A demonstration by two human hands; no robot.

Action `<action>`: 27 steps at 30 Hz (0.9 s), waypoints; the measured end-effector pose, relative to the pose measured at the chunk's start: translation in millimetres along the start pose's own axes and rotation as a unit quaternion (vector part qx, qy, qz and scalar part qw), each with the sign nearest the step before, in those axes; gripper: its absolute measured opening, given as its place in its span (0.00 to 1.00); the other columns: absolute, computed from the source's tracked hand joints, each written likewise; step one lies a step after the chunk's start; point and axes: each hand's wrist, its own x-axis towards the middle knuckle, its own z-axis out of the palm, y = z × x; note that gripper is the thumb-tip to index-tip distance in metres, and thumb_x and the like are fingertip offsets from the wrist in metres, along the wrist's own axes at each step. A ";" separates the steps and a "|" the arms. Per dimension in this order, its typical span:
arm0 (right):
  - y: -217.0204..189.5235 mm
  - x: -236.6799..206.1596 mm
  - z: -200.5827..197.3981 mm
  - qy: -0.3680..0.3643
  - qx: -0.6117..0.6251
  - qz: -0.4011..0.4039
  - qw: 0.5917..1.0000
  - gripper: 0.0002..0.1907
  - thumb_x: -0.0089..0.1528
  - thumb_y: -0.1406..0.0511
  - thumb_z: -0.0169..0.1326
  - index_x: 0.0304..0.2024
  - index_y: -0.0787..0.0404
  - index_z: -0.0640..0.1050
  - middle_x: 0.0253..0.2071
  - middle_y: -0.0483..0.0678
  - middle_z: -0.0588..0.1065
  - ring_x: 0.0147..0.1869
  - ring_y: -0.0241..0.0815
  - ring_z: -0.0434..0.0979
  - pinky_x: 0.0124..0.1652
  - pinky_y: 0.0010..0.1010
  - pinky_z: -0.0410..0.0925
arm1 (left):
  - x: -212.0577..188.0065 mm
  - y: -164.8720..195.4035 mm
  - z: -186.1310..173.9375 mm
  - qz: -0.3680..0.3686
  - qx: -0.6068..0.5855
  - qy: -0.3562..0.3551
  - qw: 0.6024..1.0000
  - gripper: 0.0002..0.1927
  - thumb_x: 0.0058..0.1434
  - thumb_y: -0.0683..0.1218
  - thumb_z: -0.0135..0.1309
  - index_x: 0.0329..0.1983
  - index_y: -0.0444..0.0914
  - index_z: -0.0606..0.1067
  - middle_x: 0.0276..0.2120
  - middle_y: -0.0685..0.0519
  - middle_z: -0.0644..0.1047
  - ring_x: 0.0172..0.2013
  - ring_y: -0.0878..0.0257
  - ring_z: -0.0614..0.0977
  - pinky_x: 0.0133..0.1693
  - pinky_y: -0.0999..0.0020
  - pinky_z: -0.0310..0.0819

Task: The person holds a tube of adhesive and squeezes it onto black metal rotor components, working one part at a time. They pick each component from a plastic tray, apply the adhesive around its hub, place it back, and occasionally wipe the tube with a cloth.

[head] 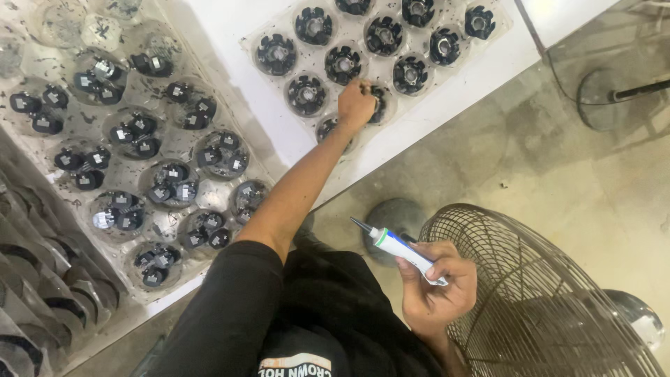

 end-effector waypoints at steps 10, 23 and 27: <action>12.1 15.0 13.9 0.009 0.086 0.059 0.994 0.21 0.62 0.79 0.61 0.45 0.59 0.63 0.44 0.54 0.74 0.48 0.39 0.76 0.48 0.25 0.71 | -54.0 11.9 -56.2 0.245 0.168 -0.085 0.951 0.25 0.53 0.39 0.53 0.57 0.40 0.76 0.54 0.44 0.77 0.53 0.46 0.78 0.52 0.53 0.73; 150.4 26.2 179.7 -0.306 0.220 0.282 0.882 0.14 0.61 0.75 0.63 0.44 0.63 0.71 0.39 0.44 0.74 0.39 0.33 0.76 0.38 0.24 0.72 | -273.6 20.3 -233.3 0.113 0.237 -0.030 0.964 0.16 0.56 0.44 0.61 0.48 0.37 0.78 0.47 0.45 0.78 0.51 0.46 0.78 0.51 0.49 0.71; 167.0 2.6 220.6 -0.368 0.239 0.320 0.839 0.16 0.61 0.76 0.62 0.47 0.64 0.71 0.41 0.47 0.77 0.41 0.34 0.77 0.38 0.24 0.72 | -282.4 45.3 -273.3 0.096 0.163 0.078 0.979 0.16 0.58 0.42 0.59 0.51 0.39 0.78 0.45 0.47 0.80 0.47 0.48 0.81 0.48 0.54 0.75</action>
